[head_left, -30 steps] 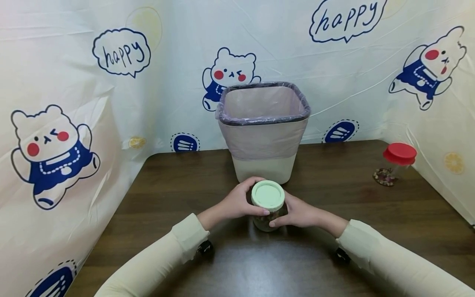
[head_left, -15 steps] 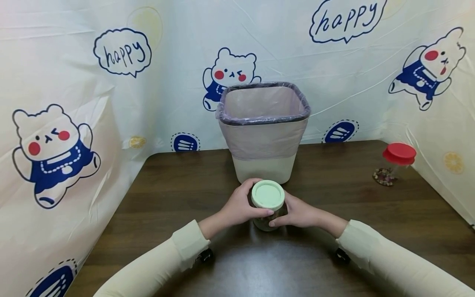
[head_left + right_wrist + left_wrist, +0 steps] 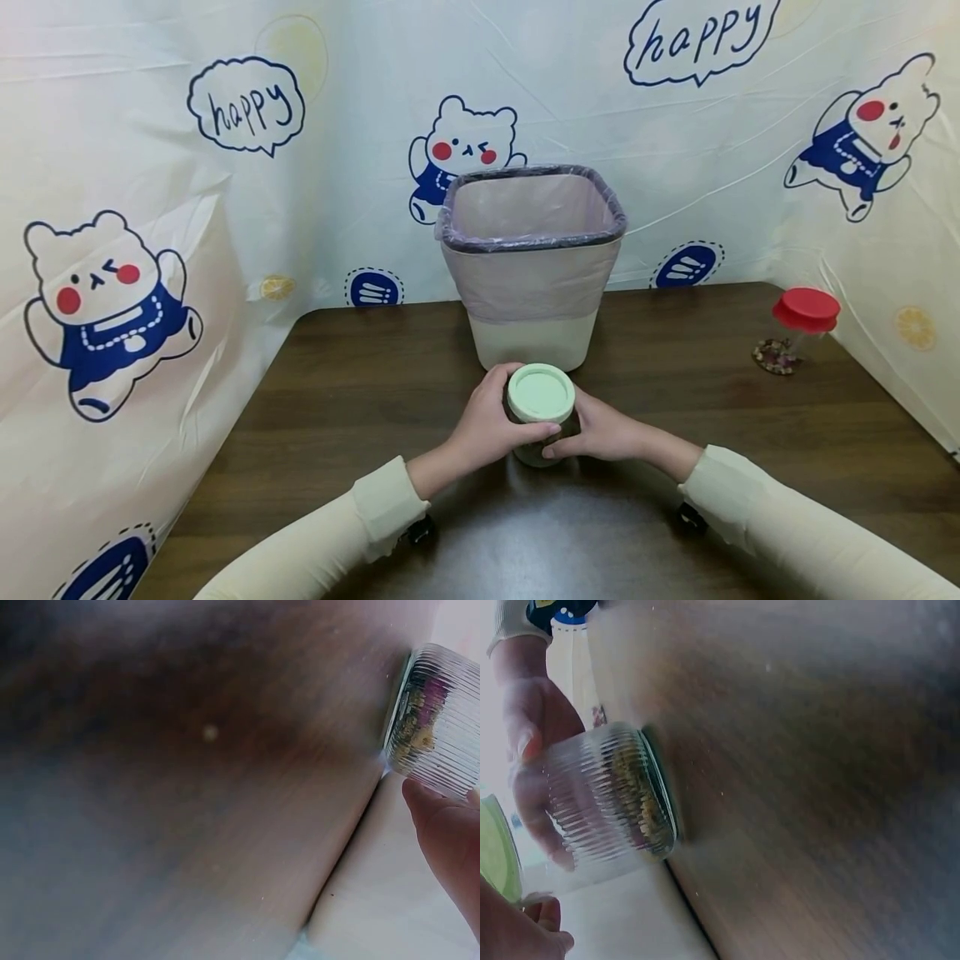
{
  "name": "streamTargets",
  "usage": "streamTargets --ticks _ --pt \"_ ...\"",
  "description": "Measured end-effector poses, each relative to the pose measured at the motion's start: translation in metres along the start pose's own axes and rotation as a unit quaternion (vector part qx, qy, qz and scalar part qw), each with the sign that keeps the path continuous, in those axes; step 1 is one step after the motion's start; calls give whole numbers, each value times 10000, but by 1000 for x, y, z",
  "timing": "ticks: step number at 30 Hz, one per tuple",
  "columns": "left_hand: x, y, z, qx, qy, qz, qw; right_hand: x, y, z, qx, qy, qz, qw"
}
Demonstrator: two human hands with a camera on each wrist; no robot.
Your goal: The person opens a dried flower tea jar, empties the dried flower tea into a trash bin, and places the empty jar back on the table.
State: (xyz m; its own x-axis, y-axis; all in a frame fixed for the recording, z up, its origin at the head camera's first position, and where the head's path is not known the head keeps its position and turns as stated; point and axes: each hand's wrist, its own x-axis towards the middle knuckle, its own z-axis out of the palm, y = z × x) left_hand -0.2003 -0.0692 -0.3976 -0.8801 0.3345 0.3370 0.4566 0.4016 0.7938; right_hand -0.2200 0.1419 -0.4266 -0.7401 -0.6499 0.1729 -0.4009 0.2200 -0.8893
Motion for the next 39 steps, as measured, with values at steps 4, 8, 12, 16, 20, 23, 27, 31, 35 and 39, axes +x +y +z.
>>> streamTargets --ticks 4,8,12,16,20,23,27,31,35,39 --pt "-1 2 1 34 84 -4 10000 0 -1 0 -39 36 51 10000" --pt "-2 1 1 118 85 61 9999 0 -1 0 -78 52 63 9999" --pt "-3 -2 -1 119 -20 221 9997 0 -2 1 -104 71 55 9999" --pt "0 -7 -5 52 -238 432 9988 0 -2 1 -226 115 44 9997" --pt "7 -11 -12 -54 -537 774 9955 -1 -2 2 -248 115 42 9996" --pt "14 -14 -17 -269 -855 898 9919 -1 -3 1 -188 90 96 9997" --pt "22 -18 -20 -612 -1251 760 9873 -1 -4 1 -112 26 175 9998" --pt "25 -20 -20 -732 -1434 625 9850 -1 -4 1 -100 -38 170 9998" --pt "26 -20 -19 -765 -1435 574 9850 -1 -4 0 -152 -22 171 9997" --pt "25 -19 -18 -780 -1336 550 9864 -1 -4 0 -130 1 209 9997"
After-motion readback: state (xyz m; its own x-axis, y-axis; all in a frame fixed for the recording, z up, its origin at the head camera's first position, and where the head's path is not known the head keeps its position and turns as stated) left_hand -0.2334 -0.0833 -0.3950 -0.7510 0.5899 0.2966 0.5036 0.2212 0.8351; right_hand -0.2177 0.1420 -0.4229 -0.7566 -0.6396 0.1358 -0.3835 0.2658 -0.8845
